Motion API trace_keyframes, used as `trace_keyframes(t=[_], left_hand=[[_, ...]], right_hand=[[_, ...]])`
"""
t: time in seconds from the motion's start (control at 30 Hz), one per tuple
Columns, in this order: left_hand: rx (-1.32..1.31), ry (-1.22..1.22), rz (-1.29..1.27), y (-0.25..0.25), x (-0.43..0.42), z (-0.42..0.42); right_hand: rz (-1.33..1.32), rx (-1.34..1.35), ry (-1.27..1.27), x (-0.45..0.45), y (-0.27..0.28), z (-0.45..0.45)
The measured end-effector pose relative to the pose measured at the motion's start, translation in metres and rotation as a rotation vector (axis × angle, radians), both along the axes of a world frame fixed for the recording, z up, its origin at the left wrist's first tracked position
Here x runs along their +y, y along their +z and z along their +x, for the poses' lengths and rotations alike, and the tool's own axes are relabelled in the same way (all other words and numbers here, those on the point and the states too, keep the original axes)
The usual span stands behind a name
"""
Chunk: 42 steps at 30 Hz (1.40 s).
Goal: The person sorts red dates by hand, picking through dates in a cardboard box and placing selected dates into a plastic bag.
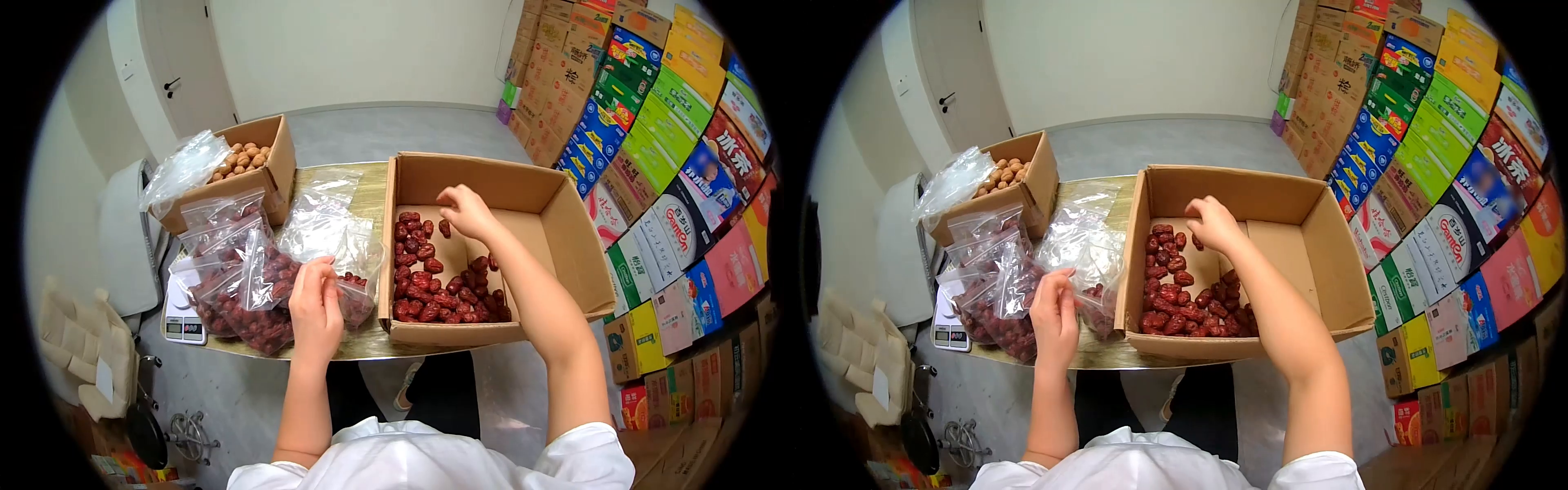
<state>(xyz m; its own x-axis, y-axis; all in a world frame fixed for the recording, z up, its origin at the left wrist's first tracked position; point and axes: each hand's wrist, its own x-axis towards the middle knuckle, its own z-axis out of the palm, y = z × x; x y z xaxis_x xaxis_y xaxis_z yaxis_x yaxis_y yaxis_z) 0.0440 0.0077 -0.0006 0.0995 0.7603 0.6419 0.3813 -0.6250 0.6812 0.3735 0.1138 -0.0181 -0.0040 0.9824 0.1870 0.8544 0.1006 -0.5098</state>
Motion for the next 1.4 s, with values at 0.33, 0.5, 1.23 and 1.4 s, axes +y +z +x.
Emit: trace_keyframes(t=[0.33, 0.5, 1.23, 1.4], left_hand=[[-0.045, -0.006, -0.134, 0.005, -0.008, -0.006], [-0.034, 0.000, -0.139, -0.007, -0.009, -0.007], [-0.025, -0.005, -0.107, -0.008, -0.001, 0.000], [-0.027, -0.006, -0.116, 0.001, -0.008, -0.006]], right_hand=[[-0.393, -0.444, 0.113, 0.002, -0.033, -0.021], [-0.409, -0.401, 0.086, 0.003, -0.044, -0.015], [-0.438, -0.428, 0.131, 0.000, -0.028, -0.019], [-0.022, -0.009, 0.220, -0.009, 0.010, -0.032]])
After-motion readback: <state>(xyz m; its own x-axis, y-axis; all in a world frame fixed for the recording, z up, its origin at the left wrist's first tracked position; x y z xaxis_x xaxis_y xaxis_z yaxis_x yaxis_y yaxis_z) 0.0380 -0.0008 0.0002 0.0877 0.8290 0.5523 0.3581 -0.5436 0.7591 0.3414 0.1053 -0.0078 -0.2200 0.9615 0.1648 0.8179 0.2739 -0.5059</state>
